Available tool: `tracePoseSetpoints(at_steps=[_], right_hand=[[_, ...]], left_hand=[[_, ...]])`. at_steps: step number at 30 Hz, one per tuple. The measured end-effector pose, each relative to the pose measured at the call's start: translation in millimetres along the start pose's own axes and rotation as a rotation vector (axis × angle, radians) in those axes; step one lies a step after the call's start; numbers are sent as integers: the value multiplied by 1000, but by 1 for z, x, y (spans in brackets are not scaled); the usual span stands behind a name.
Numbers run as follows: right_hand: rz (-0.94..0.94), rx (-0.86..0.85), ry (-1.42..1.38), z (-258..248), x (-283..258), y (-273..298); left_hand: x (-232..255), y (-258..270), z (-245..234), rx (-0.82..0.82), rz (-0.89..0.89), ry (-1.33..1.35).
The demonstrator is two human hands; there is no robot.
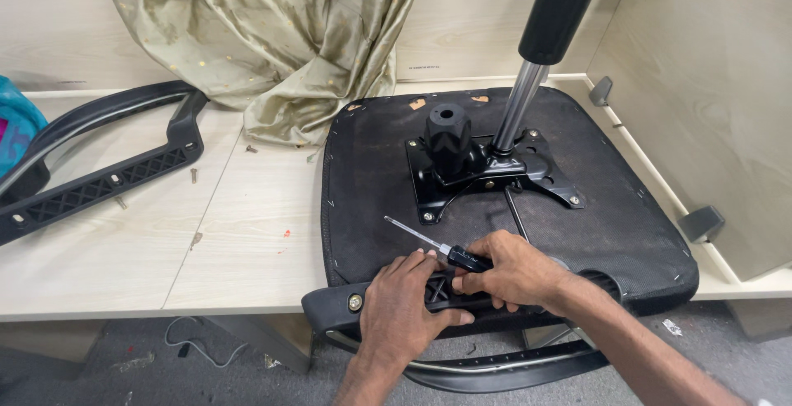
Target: The person attaches a black plastic armrest to an office chair seat using a screwdriver. They align the armrest, insert screws, and tighten them to secure the part to the chair.
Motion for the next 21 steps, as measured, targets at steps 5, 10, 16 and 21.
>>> tracePoseSetpoints(at_steps=[5, 10, 16, 21], right_hand=[[48, 25, 38, -27, -15, 18], [68, 107, 105, -67, -31, 40], [-281, 322, 410, -105, -58, 62], [-284, 325, 419, -111, -76, 81]], left_hand=[[8, 2, -6, 19, 1, 2], [15, 1, -10, -39, -82, 76], [13, -2, -10, -36, -196, 163], [11, -5, -7, -25, -249, 173]])
Point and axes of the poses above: each hand's wrist, its own y-axis away from the middle knuckle, its own z-axis out of the palm, x = y × z, the point moved 3 cm from there along -y, towards the middle knuckle, and after that the axes turned 10 degrees about -z, right-handed, at the moved point
